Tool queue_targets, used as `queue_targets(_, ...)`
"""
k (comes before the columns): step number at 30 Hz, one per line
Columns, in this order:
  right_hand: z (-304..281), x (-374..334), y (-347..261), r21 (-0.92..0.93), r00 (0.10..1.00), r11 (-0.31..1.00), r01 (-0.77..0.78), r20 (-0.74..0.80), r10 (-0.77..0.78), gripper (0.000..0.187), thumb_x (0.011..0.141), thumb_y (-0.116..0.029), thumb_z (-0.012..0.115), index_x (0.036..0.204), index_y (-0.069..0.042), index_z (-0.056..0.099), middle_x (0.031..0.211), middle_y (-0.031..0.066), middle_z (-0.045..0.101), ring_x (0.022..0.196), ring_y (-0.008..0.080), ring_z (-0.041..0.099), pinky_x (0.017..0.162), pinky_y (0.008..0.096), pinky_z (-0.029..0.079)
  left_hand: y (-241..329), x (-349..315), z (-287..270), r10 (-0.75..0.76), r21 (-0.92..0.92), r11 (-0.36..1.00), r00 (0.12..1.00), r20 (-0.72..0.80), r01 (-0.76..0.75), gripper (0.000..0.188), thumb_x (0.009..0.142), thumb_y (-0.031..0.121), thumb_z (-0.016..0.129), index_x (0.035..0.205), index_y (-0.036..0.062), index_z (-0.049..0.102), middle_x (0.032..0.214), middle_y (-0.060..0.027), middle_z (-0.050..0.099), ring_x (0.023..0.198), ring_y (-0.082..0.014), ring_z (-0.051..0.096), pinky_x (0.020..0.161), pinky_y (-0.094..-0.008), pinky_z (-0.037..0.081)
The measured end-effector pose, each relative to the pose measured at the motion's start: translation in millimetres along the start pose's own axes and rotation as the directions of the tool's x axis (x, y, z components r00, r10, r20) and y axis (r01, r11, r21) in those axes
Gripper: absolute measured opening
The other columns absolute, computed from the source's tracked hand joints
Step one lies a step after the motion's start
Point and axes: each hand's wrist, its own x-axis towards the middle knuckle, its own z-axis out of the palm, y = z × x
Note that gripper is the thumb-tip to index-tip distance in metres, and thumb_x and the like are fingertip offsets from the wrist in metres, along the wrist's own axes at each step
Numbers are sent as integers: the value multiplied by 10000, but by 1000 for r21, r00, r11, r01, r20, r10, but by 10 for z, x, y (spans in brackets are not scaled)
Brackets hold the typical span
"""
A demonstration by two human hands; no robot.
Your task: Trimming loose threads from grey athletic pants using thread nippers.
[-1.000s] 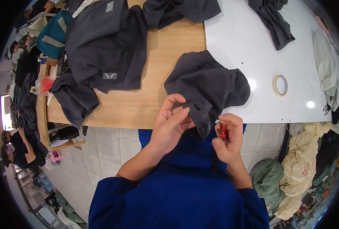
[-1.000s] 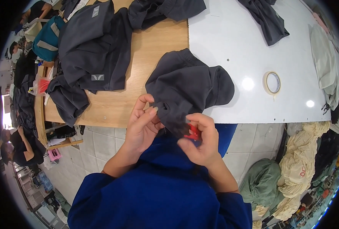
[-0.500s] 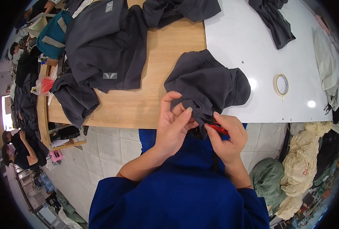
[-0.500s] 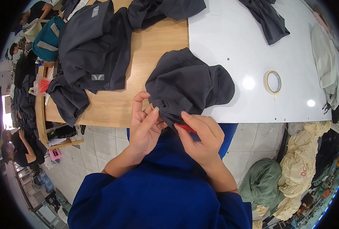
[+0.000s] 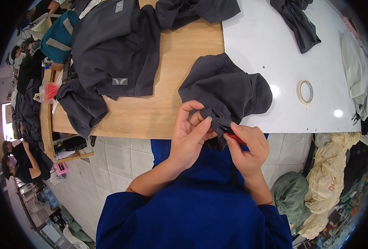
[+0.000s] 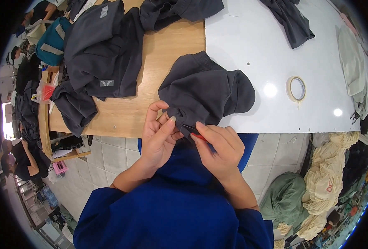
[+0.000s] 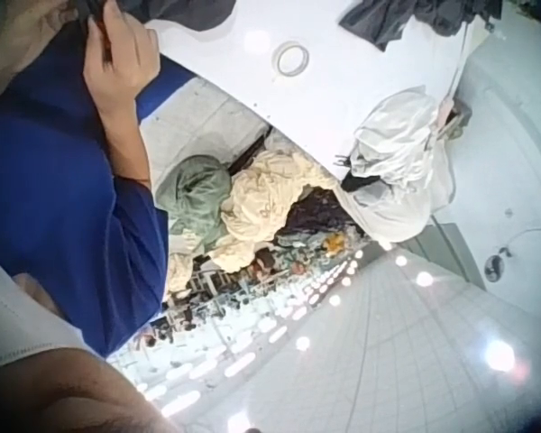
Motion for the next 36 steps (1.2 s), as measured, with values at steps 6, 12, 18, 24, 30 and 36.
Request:
queue_targets(6, 0, -33, 2, 6, 1000, 1000, 2, -3, -2, 320, 598, 10, 776, 904, -32, 689, 768, 89, 661, 575, 185, 554, 522, 239, 431, -35, -13, -67, 24, 45, 999, 998, 53, -27, 207, 933, 68, 514, 1132, 86, 461, 1007, -40, 587, 887, -99, 595, 785, -239, 496)
queue_targets(12, 25, -120, -63, 264, 967, 933, -247, 4, 255, 469, 624, -61, 825, 1029, -10, 595, 873, 112, 637, 658, 163, 598, 595, 233, 488, -3, -16, -45, 21, 45, 999, 999, 30, -22, 201, 945, 86, 489, 1142, 59, 524, 998, -38, 591, 913, -93, 585, 823, -254, 489)
queue_targets(18, 58, -109, 18, 197, 941, 925, -324, 167, 294, 307, 694, -48, 778, 939, 3, 601, 769, 79, 621, 623, 104, 573, 564, 202, 446, 96, 14, 48, -15, 152, 988, 1000, 11, 13, 312, 944, 67, 477, 1254, 35, 490, 998, -27, 575, 890, -95, 565, 807, -222, 459)
queue_targets(24, -110, -30, 18, 629, 775, 461, -626, 436, 457, 70, 861, -49, 592, 829, 8, 617, 642, -54, 512, 541, 4, 403, 492, 163, 264, 232, 105, -85, 54, 872, 363, 942, 331, -327, 140, 780, 41, 655, 915, 7, 665, 901, -43, 484, 843, -136, 489, 792, -217, 387)
queue_targets(30, -142, 4, 121, 682, 659, 230, -695, 475, 583, 138, 891, -134, 559, 815, -29, 606, 635, -78, 456, 537, 6, 336, 484, 181, 218, 197, 159, -192, -134, 467, 881, 903, 408, -79, 126, 892, 87, 576, 971, -5, 613, 981, -43, 567, 893, -114, 527, 793, -220, 421)
queue_targets(36, 69, 110, 117, 574, 718, 519, -633, 186, 671, 98, 813, 31, 633, 900, 1, 602, 677, -70, 422, 581, 1, 345, 539, 155, 271, 124, 104, -256, -264, 50, 965, 948, 180, 259, 158, 913, 133, 556, 975, -10, 585, 1017, -94, 616, 942, -135, 560, 874, -275, 422)
